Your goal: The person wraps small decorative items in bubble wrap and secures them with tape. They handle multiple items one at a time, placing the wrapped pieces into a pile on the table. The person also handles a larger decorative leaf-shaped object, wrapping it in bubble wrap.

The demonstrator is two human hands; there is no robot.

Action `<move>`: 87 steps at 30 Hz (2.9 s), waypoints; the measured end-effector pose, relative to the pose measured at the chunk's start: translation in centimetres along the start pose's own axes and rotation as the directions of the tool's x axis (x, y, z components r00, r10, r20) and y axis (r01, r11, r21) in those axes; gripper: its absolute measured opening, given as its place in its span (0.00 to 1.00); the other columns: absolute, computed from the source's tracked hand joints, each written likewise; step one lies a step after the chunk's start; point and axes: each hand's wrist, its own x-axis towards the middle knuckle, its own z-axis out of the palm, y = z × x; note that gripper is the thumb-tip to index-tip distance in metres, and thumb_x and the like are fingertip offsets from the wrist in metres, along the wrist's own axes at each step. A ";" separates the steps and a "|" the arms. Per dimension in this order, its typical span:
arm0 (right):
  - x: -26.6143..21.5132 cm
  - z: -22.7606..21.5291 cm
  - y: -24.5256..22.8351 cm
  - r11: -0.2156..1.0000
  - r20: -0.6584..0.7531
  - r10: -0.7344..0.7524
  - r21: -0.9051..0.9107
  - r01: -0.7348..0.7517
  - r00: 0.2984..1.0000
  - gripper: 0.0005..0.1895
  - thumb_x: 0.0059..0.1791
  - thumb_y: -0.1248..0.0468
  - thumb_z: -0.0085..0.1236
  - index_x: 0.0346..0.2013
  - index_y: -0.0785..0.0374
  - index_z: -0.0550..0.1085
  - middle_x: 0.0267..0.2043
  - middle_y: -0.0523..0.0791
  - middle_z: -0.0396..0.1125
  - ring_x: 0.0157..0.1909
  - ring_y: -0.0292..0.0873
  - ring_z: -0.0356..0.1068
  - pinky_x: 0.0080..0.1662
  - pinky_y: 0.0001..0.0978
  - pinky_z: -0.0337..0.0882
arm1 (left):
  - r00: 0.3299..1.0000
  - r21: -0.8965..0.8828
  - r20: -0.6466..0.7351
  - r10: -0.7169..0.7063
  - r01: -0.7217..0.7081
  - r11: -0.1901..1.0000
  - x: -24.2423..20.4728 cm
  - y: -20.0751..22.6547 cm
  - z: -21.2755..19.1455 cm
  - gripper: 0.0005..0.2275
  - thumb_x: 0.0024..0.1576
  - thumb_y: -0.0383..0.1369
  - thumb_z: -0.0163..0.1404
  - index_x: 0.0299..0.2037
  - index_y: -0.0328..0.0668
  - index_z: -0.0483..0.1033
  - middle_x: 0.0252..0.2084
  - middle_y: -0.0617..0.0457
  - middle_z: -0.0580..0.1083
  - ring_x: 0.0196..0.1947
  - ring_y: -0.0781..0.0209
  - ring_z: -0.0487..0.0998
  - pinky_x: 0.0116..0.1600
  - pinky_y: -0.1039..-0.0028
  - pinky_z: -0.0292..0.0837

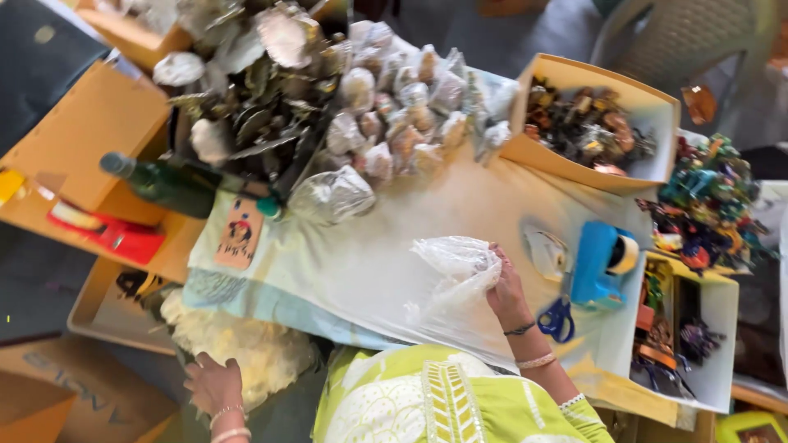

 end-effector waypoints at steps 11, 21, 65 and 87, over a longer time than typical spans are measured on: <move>-2.0 1.2 -1.0 0.998 0.013 -0.048 -0.025 0.049 0.999 0.09 0.58 0.60 0.52 0.51 0.57 0.74 0.45 0.39 0.70 0.45 0.33 0.69 0.45 0.27 0.72 | 0.346 -0.959 0.277 0.896 0.034 0.283 -14.4 32.5 -7.7 0.17 0.63 0.44 0.47 0.56 0.45 0.77 0.47 0.58 0.78 0.46 0.69 0.81 0.47 0.77 0.75; -3.0 -3.0 -4.3 0.912 0.100 -0.110 -0.385 0.141 0.989 0.10 0.56 0.67 0.56 0.52 0.62 0.74 0.39 0.38 0.67 0.41 0.31 0.63 0.44 0.23 0.62 | 0.209 -0.972 0.112 0.972 0.228 0.063 -18.2 45.1 -9.0 0.05 0.61 0.29 0.57 0.43 0.39 0.77 0.35 0.62 0.73 0.32 0.74 0.70 0.36 0.78 0.66; 2.4 -4.7 -7.9 -0.139 0.083 -0.709 -0.990 -0.023 0.700 0.19 0.51 0.66 0.57 0.57 0.59 0.72 0.63 0.53 0.59 0.63 0.57 0.58 0.66 0.49 0.59 | 0.202 -0.789 -0.050 0.978 -0.608 0.086 -13.9 50.6 -3.5 0.33 0.52 0.16 0.49 0.71 0.49 0.63 0.62 0.54 0.62 0.35 0.64 0.68 0.47 0.75 0.73; 0.8 -9.4 -0.8 -0.039 0.143 -0.621 -0.988 0.151 0.770 0.35 0.43 0.63 0.66 0.64 0.60 0.65 0.63 0.56 0.58 0.64 0.60 0.58 0.63 0.50 0.61 | -0.036 0.061 -0.065 0.997 -0.998 -0.032 -17.0 47.7 -0.7 0.35 0.53 0.34 0.58 0.72 0.50 0.56 0.72 0.43 0.55 0.73 0.37 0.52 0.76 0.46 0.46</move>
